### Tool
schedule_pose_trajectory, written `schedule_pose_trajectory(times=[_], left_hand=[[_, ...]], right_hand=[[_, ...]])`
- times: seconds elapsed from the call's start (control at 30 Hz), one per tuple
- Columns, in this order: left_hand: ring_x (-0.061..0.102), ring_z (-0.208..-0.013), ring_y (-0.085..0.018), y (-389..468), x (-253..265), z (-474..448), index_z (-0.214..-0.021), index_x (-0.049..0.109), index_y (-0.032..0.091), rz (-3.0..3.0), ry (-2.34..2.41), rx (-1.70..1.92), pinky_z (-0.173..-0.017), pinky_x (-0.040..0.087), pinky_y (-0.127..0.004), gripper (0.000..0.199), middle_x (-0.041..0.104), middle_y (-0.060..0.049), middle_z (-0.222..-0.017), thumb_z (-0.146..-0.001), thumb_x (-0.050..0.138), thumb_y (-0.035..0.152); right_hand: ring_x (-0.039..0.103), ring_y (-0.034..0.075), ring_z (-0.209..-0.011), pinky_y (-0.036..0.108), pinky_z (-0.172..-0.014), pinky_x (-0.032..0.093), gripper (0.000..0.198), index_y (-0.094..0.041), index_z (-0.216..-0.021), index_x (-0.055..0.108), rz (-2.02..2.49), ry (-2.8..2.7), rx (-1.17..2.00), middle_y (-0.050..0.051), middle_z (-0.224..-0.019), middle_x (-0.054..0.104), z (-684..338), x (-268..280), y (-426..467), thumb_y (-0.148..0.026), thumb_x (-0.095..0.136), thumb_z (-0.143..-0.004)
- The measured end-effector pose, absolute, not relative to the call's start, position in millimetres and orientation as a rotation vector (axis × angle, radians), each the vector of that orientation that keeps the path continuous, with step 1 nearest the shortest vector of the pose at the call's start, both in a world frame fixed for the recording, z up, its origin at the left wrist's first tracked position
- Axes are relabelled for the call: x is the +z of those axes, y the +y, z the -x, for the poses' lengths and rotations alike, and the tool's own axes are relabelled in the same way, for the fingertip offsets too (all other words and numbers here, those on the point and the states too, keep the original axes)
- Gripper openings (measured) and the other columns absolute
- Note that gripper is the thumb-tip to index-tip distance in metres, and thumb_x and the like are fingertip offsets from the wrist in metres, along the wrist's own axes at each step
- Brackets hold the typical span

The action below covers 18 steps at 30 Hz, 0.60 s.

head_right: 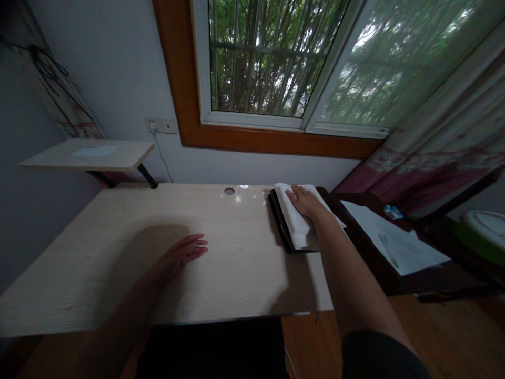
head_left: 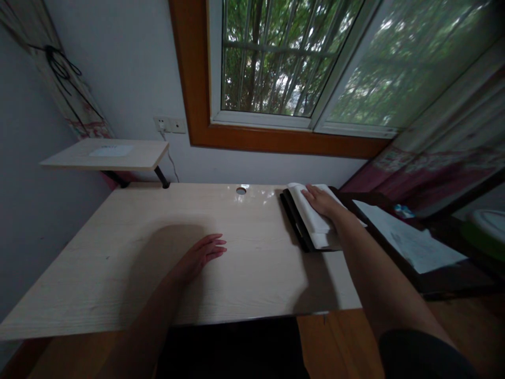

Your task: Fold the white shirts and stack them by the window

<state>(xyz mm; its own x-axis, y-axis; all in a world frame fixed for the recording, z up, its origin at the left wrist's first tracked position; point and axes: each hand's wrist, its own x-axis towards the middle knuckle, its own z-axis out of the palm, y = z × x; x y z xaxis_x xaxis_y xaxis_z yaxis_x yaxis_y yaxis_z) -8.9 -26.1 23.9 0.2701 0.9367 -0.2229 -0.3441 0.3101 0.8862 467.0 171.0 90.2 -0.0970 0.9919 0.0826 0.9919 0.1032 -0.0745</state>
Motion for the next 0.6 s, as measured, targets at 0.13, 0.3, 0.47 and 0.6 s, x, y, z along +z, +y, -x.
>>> schedule_pose_trajectory(times=[0.13,0.3,0.47,0.6], left_hand=[[0.068,-0.113,-0.029,-26,22,10,-0.125,0.069,0.019,-0.829,0.871,1.012,-0.110,0.044,-0.049,0.047,0.069,-0.016,-0.128,-0.083,0.079,0.040],[0.069,-0.113,-0.029,-25,17,10,-0.124,0.069,0.019,-0.839,0.866,1.015,-0.110,0.044,-0.049,0.046,0.069,-0.016,-0.128,-0.085,0.078,0.041],[0.069,-0.111,-0.027,-24,15,11,-0.124,0.070,0.019,-0.838,0.847,1.029,-0.109,0.045,-0.048,0.045,0.069,-0.015,-0.127,-0.084,0.078,0.039],[0.069,-0.113,-0.027,-24,14,11,-0.124,0.070,0.020,-0.845,0.830,1.031,-0.111,0.044,-0.048,0.044,0.069,-0.015,-0.128,-0.085,0.078,0.039]], right_hand=[[0.037,0.035,-0.150,0.064,-0.118,0.034,0.069,-0.011,-0.149,0.048,2.113,-2.214,-0.085,0.019,-0.159,0.044,-494,89,166,-0.055,0.018,-0.105],[0.040,0.038,-0.147,0.071,-0.114,0.033,0.066,-0.012,-0.143,0.054,2.148,-2.177,-0.259,0.021,-0.157,0.046,-505,98,147,-0.052,0.018,-0.105],[0.035,0.035,-0.152,0.059,-0.121,0.032,0.065,-0.011,-0.155,0.042,1.898,-2.250,-0.240,0.019,-0.162,0.039,-484,105,127,-0.049,0.024,-0.105],[0.030,0.031,-0.154,0.054,-0.123,0.034,0.064,-0.019,-0.159,0.037,1.782,-2.351,-0.110,0.012,-0.165,0.036,-462,100,99,-0.051,0.025,-0.105]])
